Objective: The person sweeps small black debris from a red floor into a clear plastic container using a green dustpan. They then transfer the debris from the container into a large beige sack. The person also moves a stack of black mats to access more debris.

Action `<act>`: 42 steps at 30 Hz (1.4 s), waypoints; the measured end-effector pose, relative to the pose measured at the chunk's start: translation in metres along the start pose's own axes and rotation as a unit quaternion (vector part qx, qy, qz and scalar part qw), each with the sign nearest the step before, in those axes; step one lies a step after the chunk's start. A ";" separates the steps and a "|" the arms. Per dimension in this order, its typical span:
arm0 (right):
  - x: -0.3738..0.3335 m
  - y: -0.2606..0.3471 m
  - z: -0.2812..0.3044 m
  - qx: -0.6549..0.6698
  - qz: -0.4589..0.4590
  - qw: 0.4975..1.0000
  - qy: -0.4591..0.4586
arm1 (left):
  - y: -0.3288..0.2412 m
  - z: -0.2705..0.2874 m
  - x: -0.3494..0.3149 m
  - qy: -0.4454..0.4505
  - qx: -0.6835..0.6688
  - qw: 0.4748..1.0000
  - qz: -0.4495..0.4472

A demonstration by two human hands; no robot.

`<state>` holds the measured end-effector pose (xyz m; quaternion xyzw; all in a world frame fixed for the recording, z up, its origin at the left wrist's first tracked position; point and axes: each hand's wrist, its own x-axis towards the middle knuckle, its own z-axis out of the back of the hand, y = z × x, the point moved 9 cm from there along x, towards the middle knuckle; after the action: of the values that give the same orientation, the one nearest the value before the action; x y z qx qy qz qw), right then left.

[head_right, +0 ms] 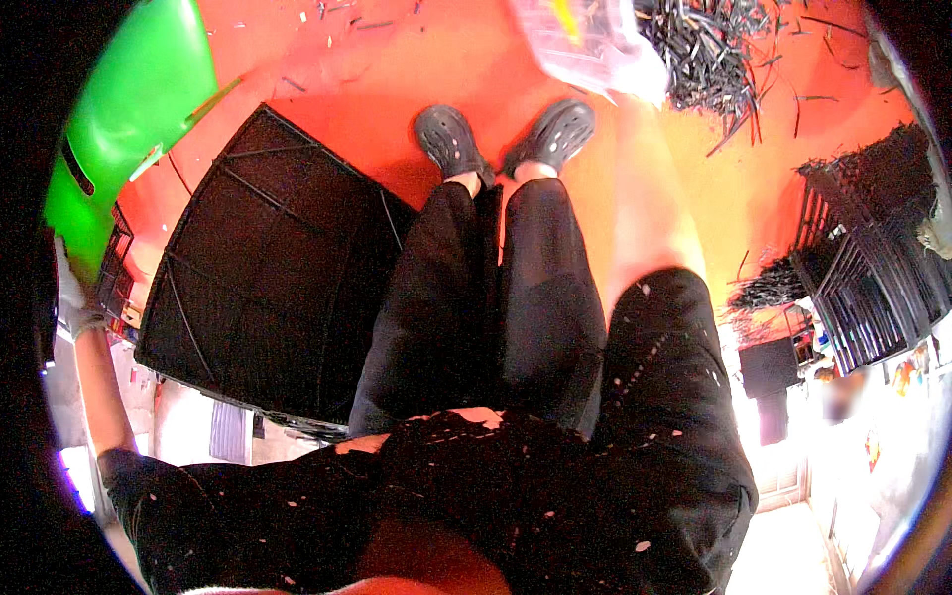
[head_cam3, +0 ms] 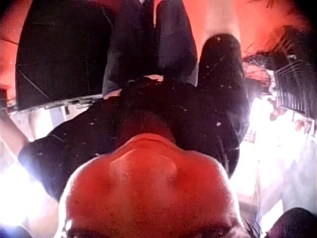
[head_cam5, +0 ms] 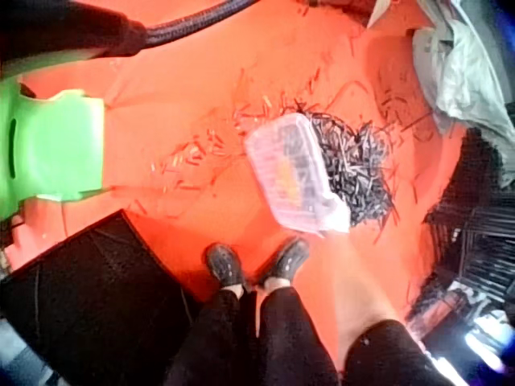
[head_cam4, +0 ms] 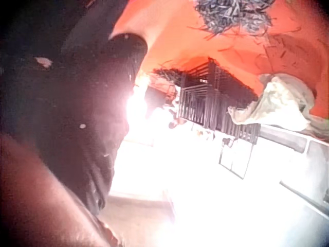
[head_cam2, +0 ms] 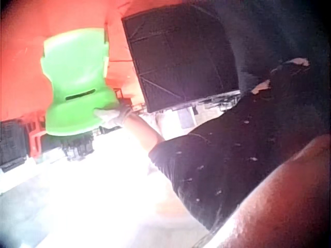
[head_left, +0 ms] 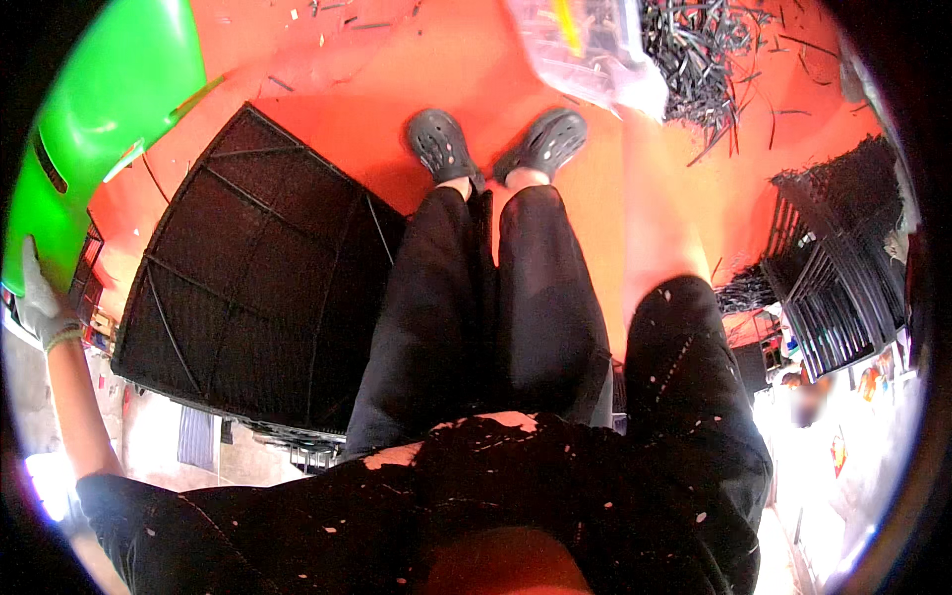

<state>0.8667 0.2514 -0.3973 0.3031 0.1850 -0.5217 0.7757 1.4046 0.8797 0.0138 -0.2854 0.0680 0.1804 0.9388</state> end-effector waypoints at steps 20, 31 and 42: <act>-0.010 -0.069 0.000 0.201 -0.031 0.979 0.012 | -0.019 -0.018 -0.004 -0.001 0.024 1.000 -0.017; -0.071 0.003 0.139 0.058 0.042 0.997 -0.013 | -0.037 0.003 -0.004 -0.035 0.158 0.977 -0.139; -0.137 0.278 -0.137 0.049 0.243 0.902 0.354 | -0.043 -0.014 -0.040 -0.019 0.007 0.999 -0.029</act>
<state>1.0743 0.5132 -0.3400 0.5410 0.3425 -0.1833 0.7460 1.3837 0.8268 0.0335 -0.2769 0.0431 0.1578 0.9469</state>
